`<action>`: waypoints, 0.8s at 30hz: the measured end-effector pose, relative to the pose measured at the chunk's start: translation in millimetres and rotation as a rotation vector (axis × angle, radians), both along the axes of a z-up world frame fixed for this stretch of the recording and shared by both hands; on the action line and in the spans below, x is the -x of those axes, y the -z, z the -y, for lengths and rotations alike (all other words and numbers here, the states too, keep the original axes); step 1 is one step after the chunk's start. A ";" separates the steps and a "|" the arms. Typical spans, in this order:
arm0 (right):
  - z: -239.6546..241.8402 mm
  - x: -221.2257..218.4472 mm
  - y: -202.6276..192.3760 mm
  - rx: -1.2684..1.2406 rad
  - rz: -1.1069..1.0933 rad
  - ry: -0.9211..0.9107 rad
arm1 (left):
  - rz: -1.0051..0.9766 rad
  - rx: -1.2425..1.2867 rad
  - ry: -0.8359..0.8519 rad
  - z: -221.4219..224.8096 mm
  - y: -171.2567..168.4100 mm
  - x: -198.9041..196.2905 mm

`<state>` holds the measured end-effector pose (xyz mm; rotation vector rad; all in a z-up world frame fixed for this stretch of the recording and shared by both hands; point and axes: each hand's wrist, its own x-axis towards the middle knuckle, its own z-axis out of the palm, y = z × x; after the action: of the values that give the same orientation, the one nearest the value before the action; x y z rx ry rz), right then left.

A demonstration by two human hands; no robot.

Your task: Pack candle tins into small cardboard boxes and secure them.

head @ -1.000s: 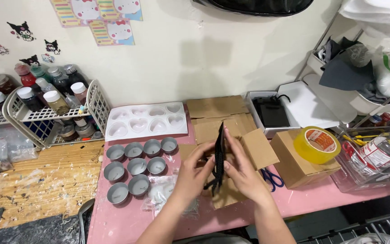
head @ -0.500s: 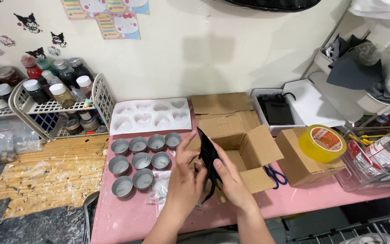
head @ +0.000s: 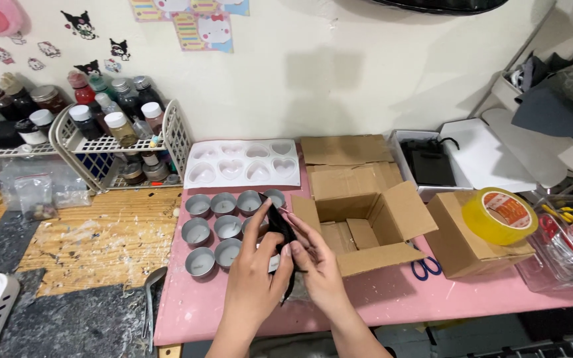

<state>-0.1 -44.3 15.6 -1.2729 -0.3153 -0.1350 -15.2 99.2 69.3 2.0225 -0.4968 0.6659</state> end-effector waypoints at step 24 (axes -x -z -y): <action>38.1 -7.9 0.9 0.431 0.041 0.442 | 0.514 -0.820 0.259 -34.4 -10.2 -36.0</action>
<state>7.8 -82.4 14.7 -1.7570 -0.0926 -0.4900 20.7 133.6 79.5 2.4442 -1.5053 0.9162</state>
